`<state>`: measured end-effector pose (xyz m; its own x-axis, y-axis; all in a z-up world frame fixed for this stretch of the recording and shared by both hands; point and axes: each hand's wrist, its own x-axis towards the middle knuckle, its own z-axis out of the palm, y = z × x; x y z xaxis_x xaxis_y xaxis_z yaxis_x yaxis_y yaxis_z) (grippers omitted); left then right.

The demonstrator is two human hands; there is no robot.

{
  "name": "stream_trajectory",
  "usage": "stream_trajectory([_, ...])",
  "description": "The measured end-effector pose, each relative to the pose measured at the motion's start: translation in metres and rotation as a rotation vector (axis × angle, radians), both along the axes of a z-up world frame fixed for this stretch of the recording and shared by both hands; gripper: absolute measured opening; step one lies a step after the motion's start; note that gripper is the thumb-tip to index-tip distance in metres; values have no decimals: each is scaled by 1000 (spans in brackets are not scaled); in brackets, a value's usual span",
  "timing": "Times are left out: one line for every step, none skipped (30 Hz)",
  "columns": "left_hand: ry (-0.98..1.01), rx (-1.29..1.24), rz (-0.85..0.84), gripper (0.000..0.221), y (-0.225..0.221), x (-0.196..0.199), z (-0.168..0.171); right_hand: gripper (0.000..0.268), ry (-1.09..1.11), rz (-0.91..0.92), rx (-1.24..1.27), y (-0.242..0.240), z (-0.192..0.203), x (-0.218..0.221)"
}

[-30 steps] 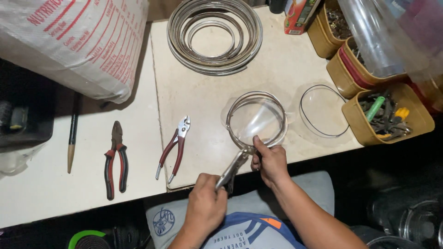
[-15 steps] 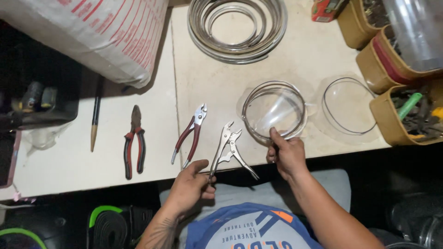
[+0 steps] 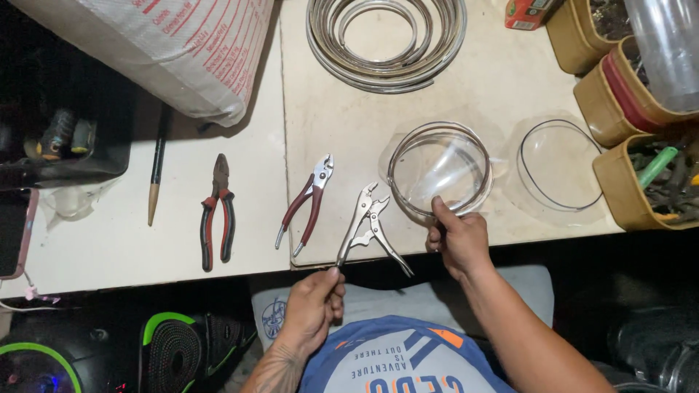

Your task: Assembling a metal mesh strainer by fitting and securing metal rings using pliers and clamps

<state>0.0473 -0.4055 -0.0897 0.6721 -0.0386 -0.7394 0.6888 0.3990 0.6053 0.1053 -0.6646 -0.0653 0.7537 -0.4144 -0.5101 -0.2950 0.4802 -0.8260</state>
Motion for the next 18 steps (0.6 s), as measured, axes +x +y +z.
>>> stream_trajectory([-1,1,1,25,0,0,4,36,-1,1,1,0,0,0])
stream_trajectory([-101,384,-126,22,-1,0,7,36,1,-6,-5,0,0,0])
stream_trajectory([-203,767,-253,23,-1,0,11,36,2,-13,-11,1,0,0])
stream_trajectory([-203,769,-252,23,3,-4,3,36,1,-12,-9,1,1,1])
stream_trajectory([-571,970,-286,22,7,-8,-5,34,5,-10,-5,1,3,1])
stream_trajectory([-946,1158,-314,21,11,-12,-13,32,9,-7,-2,1,4,1])
stream_trajectory([-950,1156,-313,21,9,-10,-9,32,6,-9,-4,1,3,1])
stream_trajectory([-734,1056,-286,32,6,-9,-4,34,2,-9,-6,0,3,1])
stream_trajectory([-518,952,-259,45,4,-8,0,36,0,-6,-7,0,2,1])
stream_trajectory([-518,951,-258,45,8,-9,0,36,0,-6,-8,0,1,0])
stream_trajectory([-488,836,-252,31,13,-9,0,36,1,-8,2,-1,0,0])
stream_trajectory([-456,721,-246,41,17,-9,-1,37,2,-11,12,-1,-1,0])
stream_trajectory([-451,725,-241,41,15,-5,5,37,4,-4,15,0,-3,0])
stream_trajectory([-256,586,-213,52,12,-1,10,35,8,-4,-19,0,-4,-1])
stream_trajectory([-72,442,-184,65,8,7,16,33,4,-9,-57,-1,-4,1])
stream_trajectory([-78,442,-181,65,6,7,27,33,-1,-8,-57,0,-2,2])
stream_trajectory([47,281,-193,64,4,6,39,36,-7,-2,-40,0,0,1])
stream_trajectory([170,118,-203,63,3,5,50,39,-12,4,-24,1,2,0])
